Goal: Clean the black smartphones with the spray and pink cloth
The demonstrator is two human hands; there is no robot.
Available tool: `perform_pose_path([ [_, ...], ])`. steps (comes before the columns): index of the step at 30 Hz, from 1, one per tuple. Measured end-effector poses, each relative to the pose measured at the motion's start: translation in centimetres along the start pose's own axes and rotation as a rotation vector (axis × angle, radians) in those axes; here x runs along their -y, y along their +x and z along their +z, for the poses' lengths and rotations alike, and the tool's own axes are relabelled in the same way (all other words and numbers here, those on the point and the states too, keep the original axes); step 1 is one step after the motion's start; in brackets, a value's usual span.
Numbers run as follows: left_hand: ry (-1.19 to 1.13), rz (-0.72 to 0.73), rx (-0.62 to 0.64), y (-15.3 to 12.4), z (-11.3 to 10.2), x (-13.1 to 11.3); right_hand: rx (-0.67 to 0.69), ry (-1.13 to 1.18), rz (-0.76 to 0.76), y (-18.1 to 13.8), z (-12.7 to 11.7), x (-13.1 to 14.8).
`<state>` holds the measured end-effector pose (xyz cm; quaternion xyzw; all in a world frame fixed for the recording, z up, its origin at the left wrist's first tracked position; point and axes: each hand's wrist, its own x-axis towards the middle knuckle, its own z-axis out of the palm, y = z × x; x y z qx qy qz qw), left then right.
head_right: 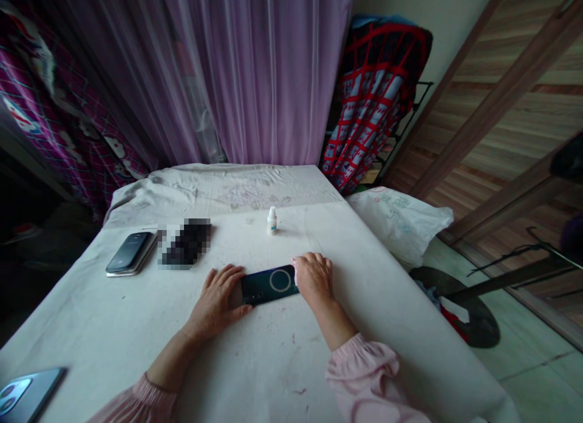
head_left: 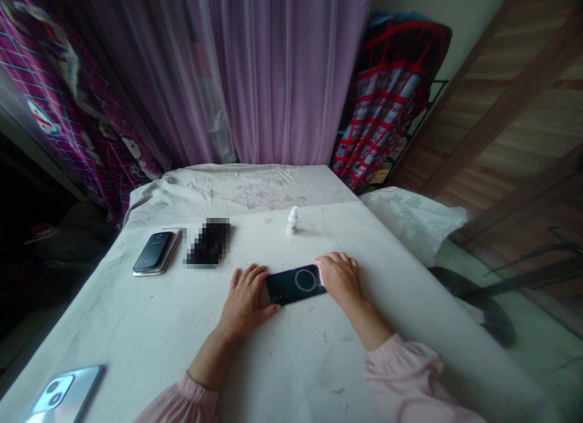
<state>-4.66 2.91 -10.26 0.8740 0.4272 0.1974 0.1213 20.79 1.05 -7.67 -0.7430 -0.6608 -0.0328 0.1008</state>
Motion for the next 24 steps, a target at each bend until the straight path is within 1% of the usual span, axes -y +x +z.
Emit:
perform_pose_path([
  [2, 0.0, -0.007, 0.01, 0.0, 0.0, 0.0, -0.015, 0.003, 0.044, -0.2, 0.1, 0.1],
  [4, 0.001, -0.008, 0.011, 0.0, 0.0, 0.0, -0.028, 0.02, 0.036, -0.5, 0.2, 1.2],
  [9, 0.015, 0.001, -0.004, 0.0, 0.1, 0.3, -0.018, 0.091, -0.108, -1.1, 0.6, 6.2],
  [11, 0.025, 0.002, -0.005, 0.0, 0.1, 0.3, -0.006, 0.096, -0.146, -1.2, 0.6, 7.6],
  [12, 0.028, 0.004, -0.005, 0.0, 0.2, 0.3, -0.001, 0.094, -0.161, -1.2, 0.6, 7.9],
  [13, 0.03, 0.006, -0.005, 0.0, 0.2, 0.4, 0.003, 0.09, -0.17, -1.2, 0.6, 7.8],
  [15, 0.031, 0.01, -0.003, 0.0, 0.2, 0.4, 0.011, 0.08, -0.159, -1.1, 0.4, 6.7],
  [21, 0.028, 0.009, 0.008, 0.0, 0.1, 0.3, -0.022, 0.064, 0.021, -1.0, -0.2, 1.0],
  [24, 0.033, 0.008, 0.017, 0.0, -0.1, 0.3, -0.034, 0.109, 0.014, -0.5, 0.0, -0.3],
])
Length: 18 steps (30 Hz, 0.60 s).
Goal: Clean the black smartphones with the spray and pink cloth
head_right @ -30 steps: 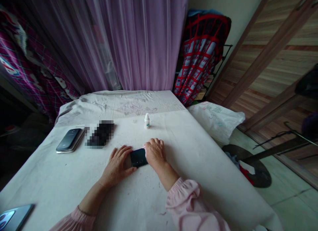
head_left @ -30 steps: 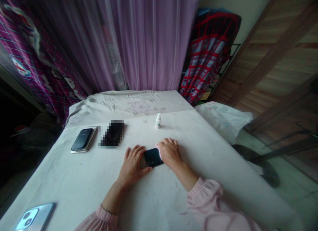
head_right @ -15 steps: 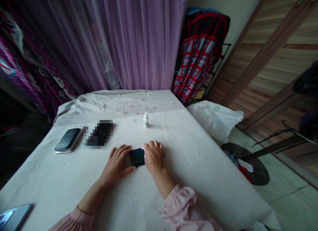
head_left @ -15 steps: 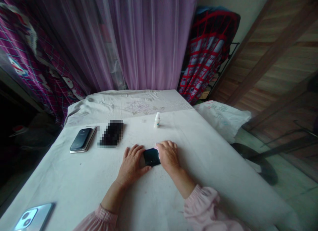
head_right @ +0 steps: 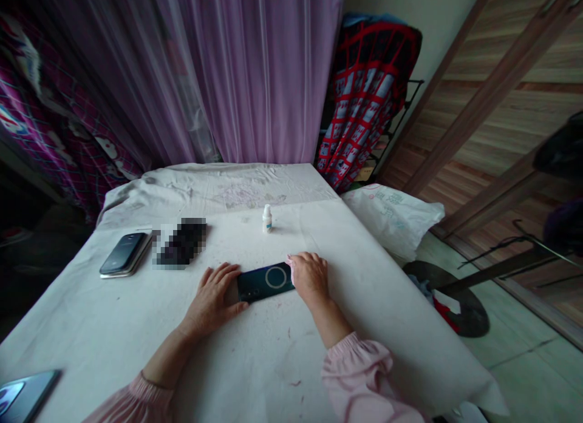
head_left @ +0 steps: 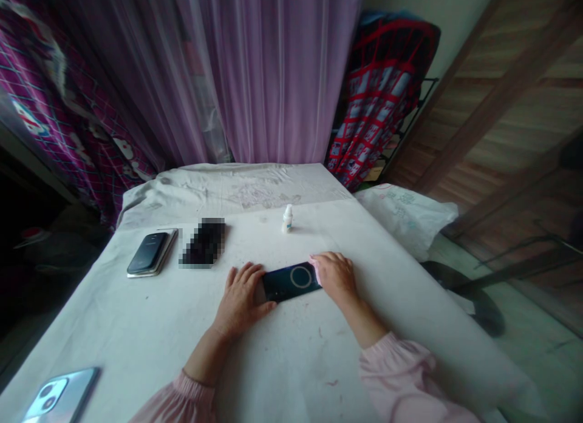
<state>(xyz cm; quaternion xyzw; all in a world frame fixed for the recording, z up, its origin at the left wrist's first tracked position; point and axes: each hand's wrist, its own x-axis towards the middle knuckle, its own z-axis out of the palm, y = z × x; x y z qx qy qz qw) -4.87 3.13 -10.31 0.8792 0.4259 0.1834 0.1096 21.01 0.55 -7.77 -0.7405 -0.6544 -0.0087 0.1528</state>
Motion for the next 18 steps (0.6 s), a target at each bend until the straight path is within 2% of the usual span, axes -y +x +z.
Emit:
perform_pose_path([
  [5, 0.02, -0.003, -0.02, 0.0, 0.2, 0.3, 0.026, 0.129, -0.161, 1.0, 0.8, -0.9],
  [9, 0.047, -0.099, -0.121, 0.1, 0.9, 0.7, -0.065, 0.185, -0.217, -1.5, 1.1, -0.9],
  [12, 0.049, -0.161, -0.208, 0.5, 1.3, 0.8, -0.128, 0.258, -0.306, -5.2, 1.0, 0.7],
  [14, 0.049, -0.174, -0.24, 0.7, 1.2, 0.8, -0.098, 0.316, -0.396, -7.1, 0.9, 2.3],
  [16, 0.05, -0.188, -0.243, 0.6, 0.9, 0.6, -0.078, 0.357, -0.478, -7.9, 0.9, 3.6],
  [18, 0.048, -0.208, -0.219, 0.1, 0.5, 0.0, -0.092, 0.378, -0.475, -7.6, 0.9, 4.0],
])
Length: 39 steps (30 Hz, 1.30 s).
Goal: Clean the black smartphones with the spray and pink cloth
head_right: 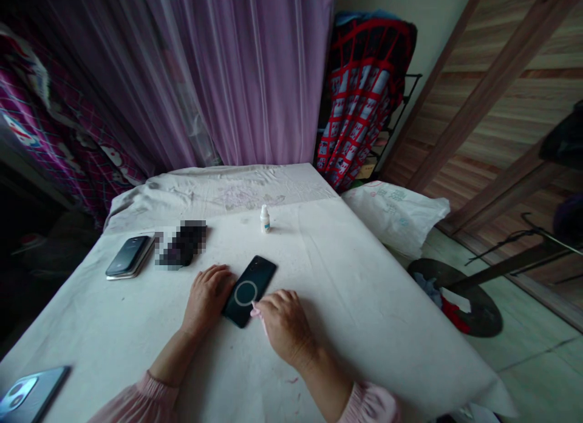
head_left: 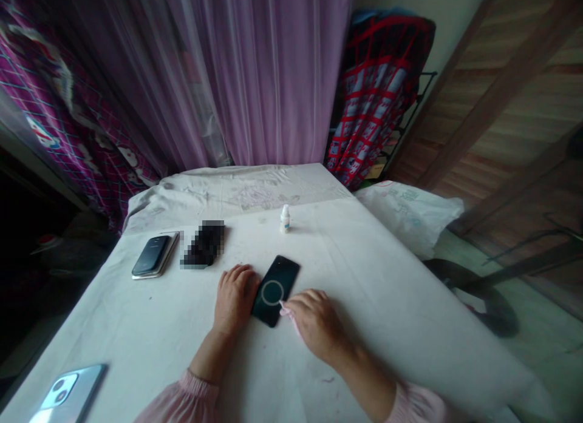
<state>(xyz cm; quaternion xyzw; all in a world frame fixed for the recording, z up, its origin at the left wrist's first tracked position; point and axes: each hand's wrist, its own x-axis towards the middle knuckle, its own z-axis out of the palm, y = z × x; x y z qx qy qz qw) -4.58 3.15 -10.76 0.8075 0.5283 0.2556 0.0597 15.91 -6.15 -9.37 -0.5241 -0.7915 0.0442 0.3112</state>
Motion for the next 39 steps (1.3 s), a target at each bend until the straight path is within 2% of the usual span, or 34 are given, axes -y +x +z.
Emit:
perform_pose_path([
  [3, 0.006, 0.008, 0.077, -1.9, -0.4, -1.2, -0.078, -0.02, 0.096, 1.2, -0.2, -1.4],
  [6, 0.072, -0.008, 0.061, -4.2, 0.0, -2.5, -0.129, -0.047, 0.15, 2.1, -0.2, -2.5],
  [9, 0.109, 0.003, 0.073, -5.3, 0.6, -3.1, -0.07, -0.07, 0.102, 2.8, 0.4, -2.2],
  [13, 0.067, 0.075, 0.167, -4.1, 0.3, -2.3, 0.054, -0.143, 0.076, 4.3, 0.9, -2.5],
  [18, 0.018, 0.157, 0.266, -1.8, -0.4, -0.7, 0.072, -0.257, 0.307, 7.0, 0.4, -5.2],
  [20, 0.004, 0.171, 0.293, -1.3, -0.5, -0.4, 0.057, -0.272, 0.339, 7.4, 0.7, -5.4],
  [27, -0.013, 0.21, 0.336, -0.2, -0.2, 0.7, 0.057, -0.173, 0.081, 7.0, 2.7, -2.5],
  [29, -0.011, 0.221, 0.363, 0.4, -0.2, 1.2, 0.056, -0.189, 0.108, 7.3, 2.4, -3.1],
  [31, -0.01, 0.227, 0.388, 1.1, -0.3, 1.7, 0.034, -0.228, 0.206, 7.6, 1.8, -4.5],
  [33, -0.022, 0.231, 0.369, 1.6, -0.2, 2.2, -0.018, -0.242, 0.303, 7.5, 1.4, -6.2],
  [35, -0.042, 0.22, 0.293, 1.8, -0.1, 2.6, -0.114, -0.203, 0.355, 6.9, 1.3, -7.8],
  [39, -0.026, 0.13, 0.116, 1.3, 0.2, 3.2, -0.342, -0.086, 0.357, 5.5, 1.5, -9.3],
])
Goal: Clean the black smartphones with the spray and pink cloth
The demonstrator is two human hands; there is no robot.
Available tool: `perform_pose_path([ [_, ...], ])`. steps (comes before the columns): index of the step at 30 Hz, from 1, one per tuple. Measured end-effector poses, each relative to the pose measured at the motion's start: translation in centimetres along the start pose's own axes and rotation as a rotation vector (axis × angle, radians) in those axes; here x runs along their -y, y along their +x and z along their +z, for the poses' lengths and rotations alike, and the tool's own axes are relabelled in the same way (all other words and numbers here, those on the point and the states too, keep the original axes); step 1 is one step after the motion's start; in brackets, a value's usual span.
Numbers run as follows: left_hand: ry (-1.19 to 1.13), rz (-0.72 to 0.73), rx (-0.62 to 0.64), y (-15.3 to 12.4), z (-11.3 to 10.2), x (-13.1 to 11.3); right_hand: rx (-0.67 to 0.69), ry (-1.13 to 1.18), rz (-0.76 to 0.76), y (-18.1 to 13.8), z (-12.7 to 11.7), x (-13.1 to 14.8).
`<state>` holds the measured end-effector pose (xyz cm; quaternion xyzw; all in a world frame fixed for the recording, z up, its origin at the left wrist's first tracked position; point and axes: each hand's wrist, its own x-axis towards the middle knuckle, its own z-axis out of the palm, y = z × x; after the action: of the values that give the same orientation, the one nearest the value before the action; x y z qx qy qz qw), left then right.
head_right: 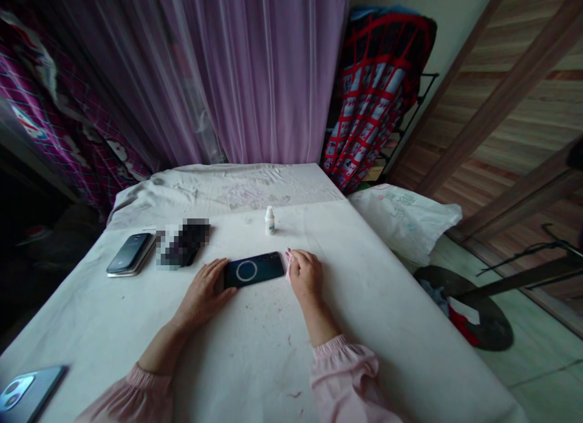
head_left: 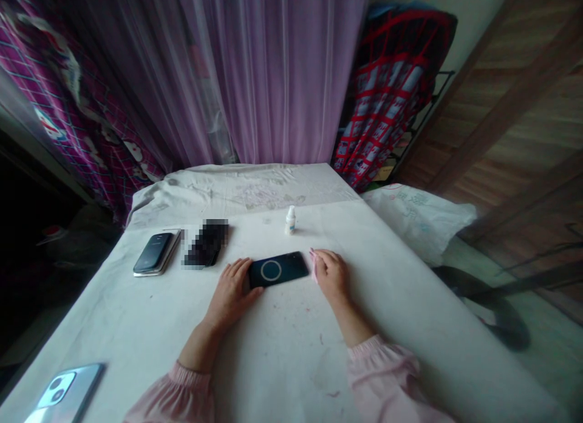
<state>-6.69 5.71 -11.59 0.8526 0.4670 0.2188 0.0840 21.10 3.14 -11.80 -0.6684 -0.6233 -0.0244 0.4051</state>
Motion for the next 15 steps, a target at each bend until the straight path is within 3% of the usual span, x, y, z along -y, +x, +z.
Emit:
perform_pose_path([
  [4, 0.06, -0.044, -0.02, -0.4, -0.2, 0.0, 0.006, -0.009, -0.033, 0.1, 0.1, 0.6],
  [10, 0.056, -0.031, 0.055, -0.4, -0.7, 0.3, 0.262, -0.134, -0.066, 1.3, 0.5, 3.2],
  [15, 0.036, -0.047, 0.038, -0.3, -0.7, 0.2, 0.363, -0.131, -0.128, 1.8, 1.3, 5.4],
])
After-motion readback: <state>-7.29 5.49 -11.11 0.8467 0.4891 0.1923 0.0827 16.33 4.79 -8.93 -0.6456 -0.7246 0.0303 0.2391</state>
